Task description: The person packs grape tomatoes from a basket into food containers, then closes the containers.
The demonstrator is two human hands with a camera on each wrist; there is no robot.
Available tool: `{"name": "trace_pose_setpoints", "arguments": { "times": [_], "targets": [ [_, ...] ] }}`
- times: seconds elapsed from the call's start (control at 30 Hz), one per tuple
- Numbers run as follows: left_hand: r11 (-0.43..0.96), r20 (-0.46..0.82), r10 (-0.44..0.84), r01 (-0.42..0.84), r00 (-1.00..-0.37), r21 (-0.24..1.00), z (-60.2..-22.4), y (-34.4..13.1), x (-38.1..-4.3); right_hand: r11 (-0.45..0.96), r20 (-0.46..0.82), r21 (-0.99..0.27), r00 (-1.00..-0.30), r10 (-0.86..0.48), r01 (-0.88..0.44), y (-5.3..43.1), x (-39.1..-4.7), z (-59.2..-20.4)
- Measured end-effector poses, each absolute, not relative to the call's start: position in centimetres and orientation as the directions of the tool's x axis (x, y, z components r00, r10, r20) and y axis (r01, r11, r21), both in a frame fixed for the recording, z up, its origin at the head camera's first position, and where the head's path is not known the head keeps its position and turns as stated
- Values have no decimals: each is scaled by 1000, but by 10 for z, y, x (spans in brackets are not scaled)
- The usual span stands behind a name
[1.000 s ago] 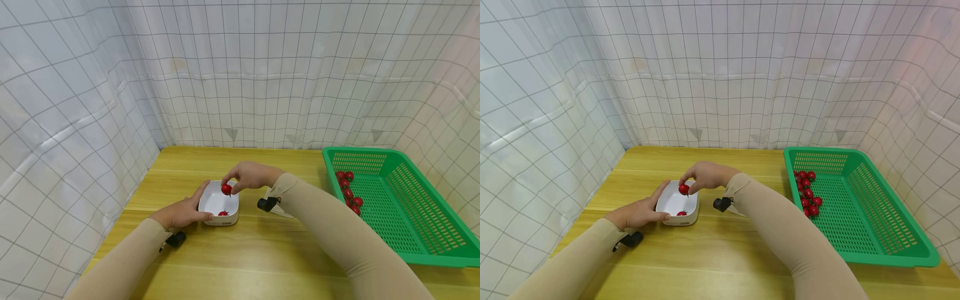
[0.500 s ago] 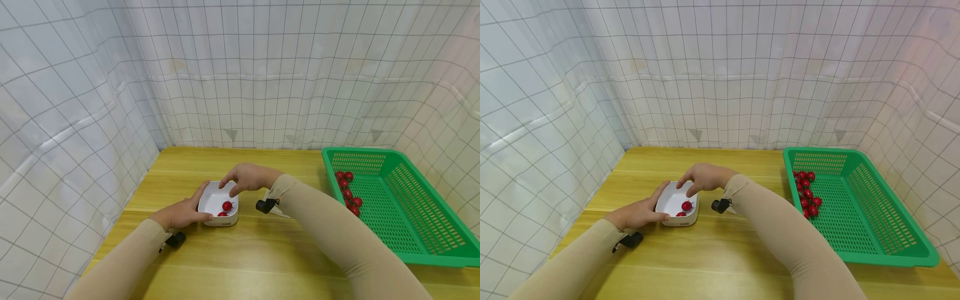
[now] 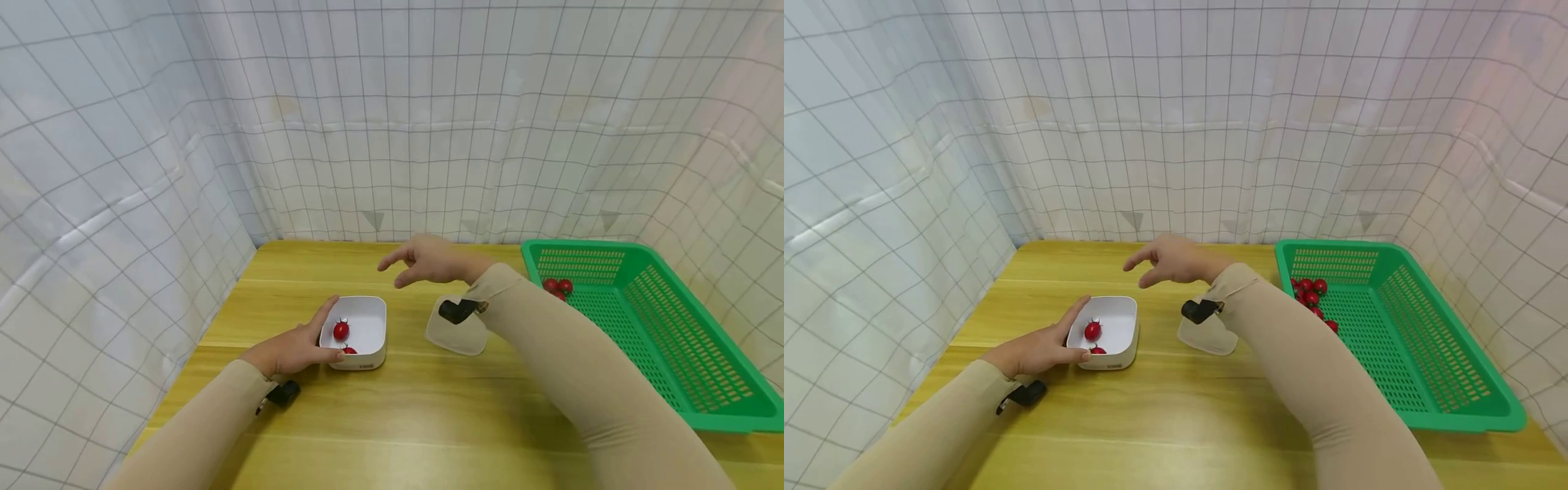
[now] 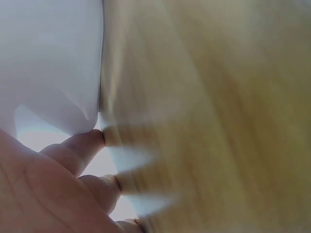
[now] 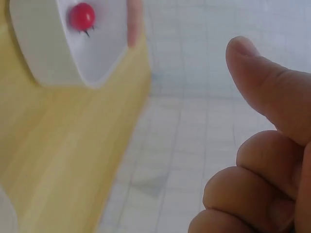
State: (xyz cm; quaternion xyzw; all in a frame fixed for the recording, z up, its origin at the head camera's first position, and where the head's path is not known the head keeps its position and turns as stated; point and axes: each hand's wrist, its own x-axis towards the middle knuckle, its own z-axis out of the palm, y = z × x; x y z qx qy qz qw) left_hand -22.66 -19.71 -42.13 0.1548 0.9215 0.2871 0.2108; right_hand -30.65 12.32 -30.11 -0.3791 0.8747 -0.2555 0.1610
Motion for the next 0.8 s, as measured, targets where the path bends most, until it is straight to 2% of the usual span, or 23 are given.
{"name": "trace_pose_setpoints", "arguments": {
  "times": [0.2, 0.4, 0.6, 0.8],
  "targets": [
    [778, -284, 420, 181, -862, 602, -422, -196, -227, 690, -87, -534, -780, -620, -489, 194, -314, -282],
    [773, -287, 419, 172, -861, 611, -420, -197, -228, 775, -83, -527, -886, -456, -349, 279, -314, -283],
    [757, -284, 435, 176, -855, 630, -419, -196, -228, 811, -114, -518, -918, -380, -271, 352, -310, -303],
    [762, -285, 431, 177, -856, 622, -421, -196, -228, 855, -153, -468, -933, -326, -222, 404, -305, -330]
  ]
}}
